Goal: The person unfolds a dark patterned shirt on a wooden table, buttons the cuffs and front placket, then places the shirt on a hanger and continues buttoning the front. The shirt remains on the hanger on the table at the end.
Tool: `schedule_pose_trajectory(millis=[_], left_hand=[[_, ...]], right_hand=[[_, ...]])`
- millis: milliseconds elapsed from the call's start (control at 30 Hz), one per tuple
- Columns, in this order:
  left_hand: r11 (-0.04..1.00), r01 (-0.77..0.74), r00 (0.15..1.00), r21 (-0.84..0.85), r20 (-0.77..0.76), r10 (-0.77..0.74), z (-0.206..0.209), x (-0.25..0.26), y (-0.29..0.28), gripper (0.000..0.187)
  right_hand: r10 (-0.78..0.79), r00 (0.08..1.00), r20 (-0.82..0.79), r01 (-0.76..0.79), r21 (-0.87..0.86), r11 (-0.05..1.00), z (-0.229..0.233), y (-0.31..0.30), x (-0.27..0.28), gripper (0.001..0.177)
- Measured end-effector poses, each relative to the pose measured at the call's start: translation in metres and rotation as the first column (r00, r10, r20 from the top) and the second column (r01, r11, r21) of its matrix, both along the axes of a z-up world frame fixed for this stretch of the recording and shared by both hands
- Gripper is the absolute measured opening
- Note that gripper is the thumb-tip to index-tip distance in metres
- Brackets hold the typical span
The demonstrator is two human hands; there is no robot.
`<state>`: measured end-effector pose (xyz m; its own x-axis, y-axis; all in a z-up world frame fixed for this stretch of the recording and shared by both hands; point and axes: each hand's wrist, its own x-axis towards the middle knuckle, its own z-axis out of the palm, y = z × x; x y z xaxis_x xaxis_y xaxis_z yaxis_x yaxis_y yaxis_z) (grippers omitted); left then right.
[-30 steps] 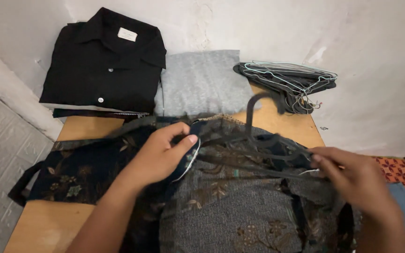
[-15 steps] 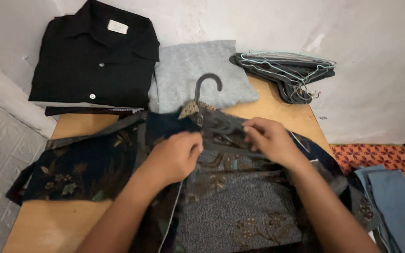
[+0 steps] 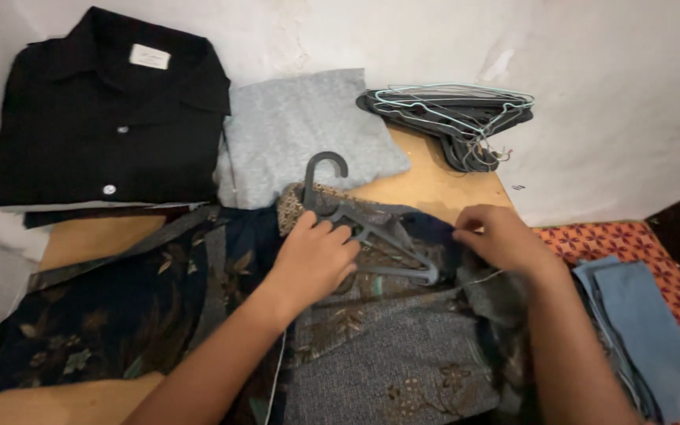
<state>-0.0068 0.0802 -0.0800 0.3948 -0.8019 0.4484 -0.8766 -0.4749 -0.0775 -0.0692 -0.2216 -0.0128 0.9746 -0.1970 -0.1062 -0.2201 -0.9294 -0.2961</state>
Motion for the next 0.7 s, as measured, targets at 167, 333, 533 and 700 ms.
schedule_pose_trajectory(millis=[167, 333, 533, 700], left_hand=[[1.0, -0.026, 0.999, 0.008, -0.03, 0.026, 0.0, -0.008, -0.005, 0.022], [0.967, -0.072, 0.956, -0.243, 0.259, 0.136, -0.018, 0.005, -0.022, 0.004], [0.952, -0.258, 0.925, -0.166, 0.243, 0.293, -0.019, 0.006, -0.031, 0.011], [0.994, -0.05, 0.941, -0.093, -0.338, 0.016, 0.024, -0.029, 0.026, 0.053]], right_hand=[[-0.128, 0.98, 0.153, 0.108, 0.136, 0.985, -0.002, -0.021, -0.016, 0.021], [-0.07, 0.954, 0.291, 0.124, -0.17, 0.978, 0.023, 0.041, -0.052, 0.024], [0.814, 0.581, 0.0, -0.811, 0.073, 0.58, 0.008, 0.108, -0.073, 0.047], [0.612, 0.735, 0.291, -0.674, 0.221, 0.705, 0.052, 0.086, -0.116, 0.047]])
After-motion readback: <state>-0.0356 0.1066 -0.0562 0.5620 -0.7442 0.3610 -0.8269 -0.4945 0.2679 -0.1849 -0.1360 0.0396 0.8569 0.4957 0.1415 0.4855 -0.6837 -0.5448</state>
